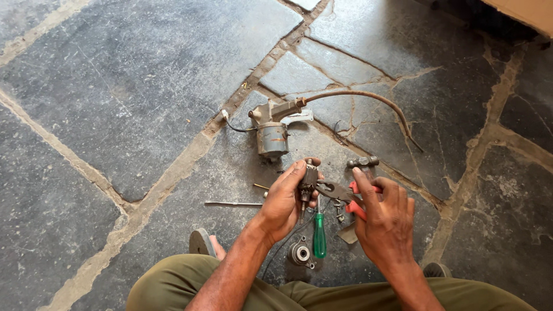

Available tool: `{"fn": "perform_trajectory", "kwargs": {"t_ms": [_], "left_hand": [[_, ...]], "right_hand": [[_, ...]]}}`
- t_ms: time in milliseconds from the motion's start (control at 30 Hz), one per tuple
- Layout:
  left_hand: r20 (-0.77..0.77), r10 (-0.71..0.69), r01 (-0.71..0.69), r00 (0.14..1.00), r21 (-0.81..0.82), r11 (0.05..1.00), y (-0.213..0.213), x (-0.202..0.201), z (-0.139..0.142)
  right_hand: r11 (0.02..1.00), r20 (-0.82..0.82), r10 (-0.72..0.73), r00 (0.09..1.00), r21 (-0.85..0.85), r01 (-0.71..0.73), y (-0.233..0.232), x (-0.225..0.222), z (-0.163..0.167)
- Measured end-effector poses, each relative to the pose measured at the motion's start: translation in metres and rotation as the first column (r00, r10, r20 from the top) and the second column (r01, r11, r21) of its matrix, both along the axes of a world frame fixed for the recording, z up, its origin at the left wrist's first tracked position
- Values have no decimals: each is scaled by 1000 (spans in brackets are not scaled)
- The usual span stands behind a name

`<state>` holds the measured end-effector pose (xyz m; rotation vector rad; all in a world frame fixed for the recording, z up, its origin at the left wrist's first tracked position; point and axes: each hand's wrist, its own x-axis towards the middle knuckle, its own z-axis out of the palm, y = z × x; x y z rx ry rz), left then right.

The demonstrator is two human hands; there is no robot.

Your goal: The person sits on the floor and disassembles a small mechanical component using pliers and a screwdriver. They remove small metal pieces and wires from the component, placing them on the floor. The person continues to manipulate the component with pliers, adjusting and removing parts.

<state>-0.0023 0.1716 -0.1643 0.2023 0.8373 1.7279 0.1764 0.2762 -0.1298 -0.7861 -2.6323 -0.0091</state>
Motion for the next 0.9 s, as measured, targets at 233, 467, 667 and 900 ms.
{"fn": "perform_trajectory", "kwargs": {"t_ms": [233,467,667,900], "left_hand": [[-47,37,-38,998,-13,999,2,-1,-1],[-182,134,-163,974,-153,975,6,-3,-5],[-290,109,-177,951,-219,959,5,1,-5],[-275,123,-170,954,-157,973,4,0,3]], "right_hand": [[908,78,-122,989,-394,143,10,1,-18],[92,-226,-454,862,-974,-207,6,-3,-37],[-101,-145,-491,859,-970,-221,-13,-7,-35],[-143,-174,-481,860,-951,-272,-13,-7,-29]]}}
